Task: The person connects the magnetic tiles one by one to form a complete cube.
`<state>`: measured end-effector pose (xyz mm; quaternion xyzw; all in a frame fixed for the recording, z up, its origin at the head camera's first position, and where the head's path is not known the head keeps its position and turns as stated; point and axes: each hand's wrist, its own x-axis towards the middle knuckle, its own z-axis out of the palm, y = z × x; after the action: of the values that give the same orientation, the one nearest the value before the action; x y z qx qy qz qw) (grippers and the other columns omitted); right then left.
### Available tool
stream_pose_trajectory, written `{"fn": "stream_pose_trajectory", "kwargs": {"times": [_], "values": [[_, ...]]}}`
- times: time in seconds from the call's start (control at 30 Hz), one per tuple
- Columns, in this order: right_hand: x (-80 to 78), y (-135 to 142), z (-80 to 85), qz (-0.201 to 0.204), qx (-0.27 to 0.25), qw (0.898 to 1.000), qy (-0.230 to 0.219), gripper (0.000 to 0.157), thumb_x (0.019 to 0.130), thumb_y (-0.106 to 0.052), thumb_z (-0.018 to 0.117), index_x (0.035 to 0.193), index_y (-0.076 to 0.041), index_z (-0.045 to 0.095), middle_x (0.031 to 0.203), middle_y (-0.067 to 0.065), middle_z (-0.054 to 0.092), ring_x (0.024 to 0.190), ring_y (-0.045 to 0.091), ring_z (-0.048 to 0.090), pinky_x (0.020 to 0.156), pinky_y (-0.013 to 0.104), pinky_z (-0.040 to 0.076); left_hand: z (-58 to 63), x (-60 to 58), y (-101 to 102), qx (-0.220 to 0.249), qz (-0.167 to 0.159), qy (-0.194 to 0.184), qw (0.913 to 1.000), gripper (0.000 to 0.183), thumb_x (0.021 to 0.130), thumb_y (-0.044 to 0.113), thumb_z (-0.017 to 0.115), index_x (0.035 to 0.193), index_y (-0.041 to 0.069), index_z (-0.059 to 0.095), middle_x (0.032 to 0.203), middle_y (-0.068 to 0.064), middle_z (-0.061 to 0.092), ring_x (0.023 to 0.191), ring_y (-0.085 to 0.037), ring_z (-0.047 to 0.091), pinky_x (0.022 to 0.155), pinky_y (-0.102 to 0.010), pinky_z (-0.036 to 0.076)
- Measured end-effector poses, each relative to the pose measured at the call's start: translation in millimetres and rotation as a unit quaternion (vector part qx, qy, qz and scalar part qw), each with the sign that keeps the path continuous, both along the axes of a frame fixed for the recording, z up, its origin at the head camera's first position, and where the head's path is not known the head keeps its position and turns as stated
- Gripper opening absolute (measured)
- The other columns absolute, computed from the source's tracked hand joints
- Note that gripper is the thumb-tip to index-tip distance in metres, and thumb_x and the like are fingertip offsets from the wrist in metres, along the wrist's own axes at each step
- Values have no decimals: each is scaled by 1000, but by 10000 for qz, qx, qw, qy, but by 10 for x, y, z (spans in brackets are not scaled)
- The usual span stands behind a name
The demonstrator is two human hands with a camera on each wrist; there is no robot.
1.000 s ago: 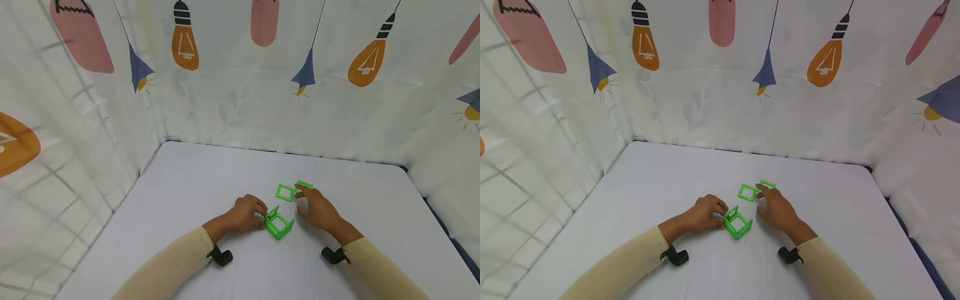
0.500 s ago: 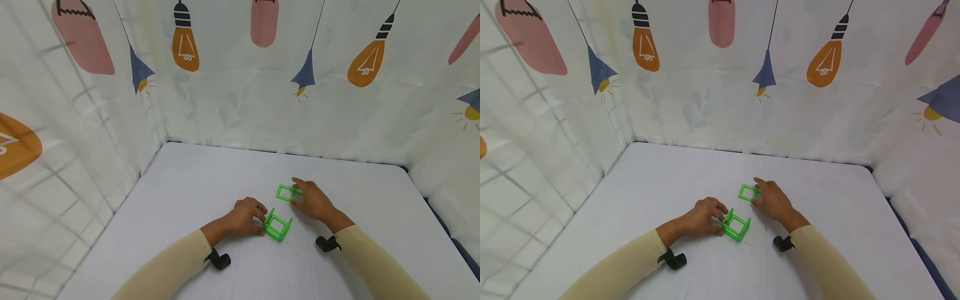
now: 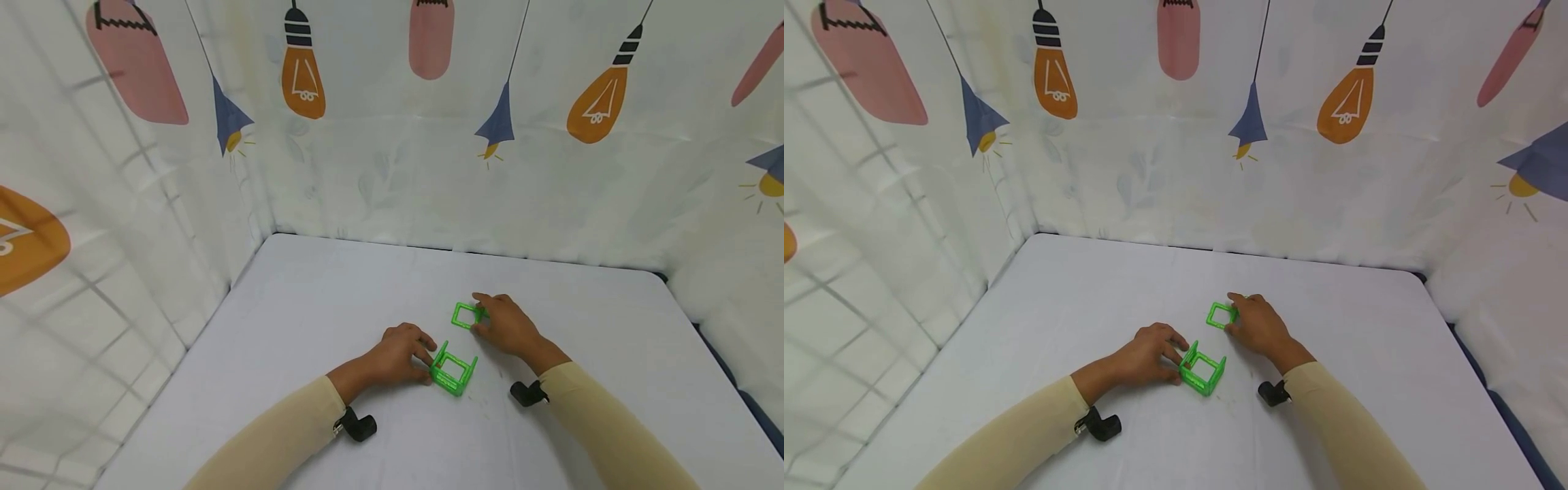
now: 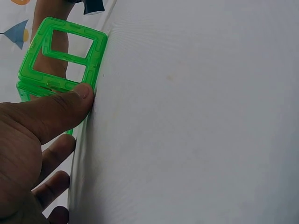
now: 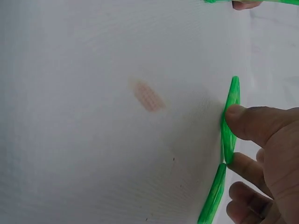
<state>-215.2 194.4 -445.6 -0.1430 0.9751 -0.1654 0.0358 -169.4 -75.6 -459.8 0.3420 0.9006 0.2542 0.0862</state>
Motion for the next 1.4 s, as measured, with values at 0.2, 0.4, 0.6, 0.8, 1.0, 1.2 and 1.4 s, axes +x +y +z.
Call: {"fn": "stream_pose_trajectory", "kwargs": {"times": [0.2,0.4,0.6,0.8,1.0,1.2,1.4], "values": [[-10,6,-12,150,-65,9993,336,75,84,-25,87,148,-7,53,130,10,65,129,35,49,105,50,45,-12,-7,2,17,25,-16,10000,24,82,30,89,104,23,84,126,13,63,131,-18,45,107,-48,34],[29,5,-3,169,-39,9987,473,65,82,-27,89,139,-11,63,131,12,61,128,36,47,104,50,46,-8,-18,3,7,44,-20,10000,25,81,30,90,104,23,84,126,11,64,130,-18,46,107,-48,34],[70,25,-11,-37,-14,9992,388,61,83,-27,88,138,-19,65,118,10,66,109,29,58,88,47,53,-6,-22,6,18,108,-57,9999,24,80,29,90,103,23,84,125,12,64,131,-18,46,107,-48,35],[135,81,-9,-220,-258,9987,378,43,92,-24,79,134,-21,69,105,3,66,92,20,60,69,39,53,-7,-18,6,42,137,-64,9999,25,79,29,91,102,23,84,124,13,64,131,-18,46,107,-49,35],[257,128,5,-132,-431,9958,794,31,94,-22,77,125,-20,76,111,4,71,94,22,64,65,36,52,-13,-16,5,35,137,-17,9999,24,79,30,91,102,24,84,124,13,65,132,-19,46,108,-50,35],[376,162,36,-73,-583,9931,1014,29,91,-19,80,120,-20,78,108,6,72,85,18,63,57,30,48,-16,-22,7,27,133,-33,9999,25,78,31,91,102,24,84,124,14,64,132,-18,46,108,-50,34],[469,159,106,137,-628,9917,1112,29,89,-18,82,118,-20,79,103,2,70,74,9,58,52,27,44,-19,-29,3,49,131,-64,9999,25,78,31,92,101,24,84,124,14,64,132,-18,46,108,-50,34]]}}
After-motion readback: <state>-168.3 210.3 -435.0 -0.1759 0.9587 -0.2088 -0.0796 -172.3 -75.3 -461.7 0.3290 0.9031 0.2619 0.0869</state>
